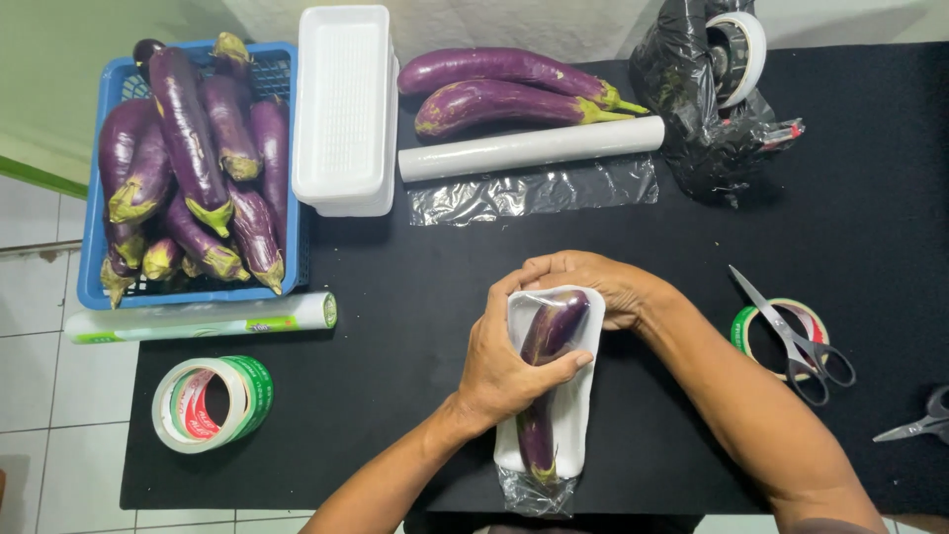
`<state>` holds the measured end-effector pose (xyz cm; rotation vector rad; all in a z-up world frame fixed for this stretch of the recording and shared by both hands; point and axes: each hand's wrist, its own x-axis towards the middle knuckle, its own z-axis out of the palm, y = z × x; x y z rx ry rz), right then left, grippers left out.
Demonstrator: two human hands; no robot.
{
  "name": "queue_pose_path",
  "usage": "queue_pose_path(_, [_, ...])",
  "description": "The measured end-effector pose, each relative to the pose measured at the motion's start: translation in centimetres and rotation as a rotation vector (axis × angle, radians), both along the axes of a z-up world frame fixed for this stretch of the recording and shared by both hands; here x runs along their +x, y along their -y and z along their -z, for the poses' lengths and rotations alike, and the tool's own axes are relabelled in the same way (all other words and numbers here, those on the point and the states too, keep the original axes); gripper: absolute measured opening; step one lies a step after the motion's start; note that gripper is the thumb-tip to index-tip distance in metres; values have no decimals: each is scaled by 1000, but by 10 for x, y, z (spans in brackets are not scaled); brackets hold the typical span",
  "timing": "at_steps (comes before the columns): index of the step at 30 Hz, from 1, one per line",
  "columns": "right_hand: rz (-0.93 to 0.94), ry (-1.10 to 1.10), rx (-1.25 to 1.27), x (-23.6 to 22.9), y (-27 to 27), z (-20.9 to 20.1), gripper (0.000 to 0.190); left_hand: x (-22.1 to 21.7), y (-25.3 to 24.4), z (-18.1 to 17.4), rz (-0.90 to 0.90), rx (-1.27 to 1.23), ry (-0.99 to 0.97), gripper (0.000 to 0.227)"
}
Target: The person wraps an eggplant in plastic film on a white tray, using scissors to cut the film and adhesive tape to secure it.
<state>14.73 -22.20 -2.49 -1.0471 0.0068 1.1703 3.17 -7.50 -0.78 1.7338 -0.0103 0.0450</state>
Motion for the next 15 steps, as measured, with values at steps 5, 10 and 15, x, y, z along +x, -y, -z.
queue_pose_path(5, [46, -38, -16, -8, -5, 9, 13, -1, -3, 13, -58, -2, 13, 85])
queue_pose_path(10, [-1, 533, -284, -8, -1, 28, 25, 10, -22, 20, -218, 26, 99, 75])
queue_pose_path(15, [230, 807, -353, -18, -13, -16, 40, 15, -29, 2, -308, 44, 126, 74])
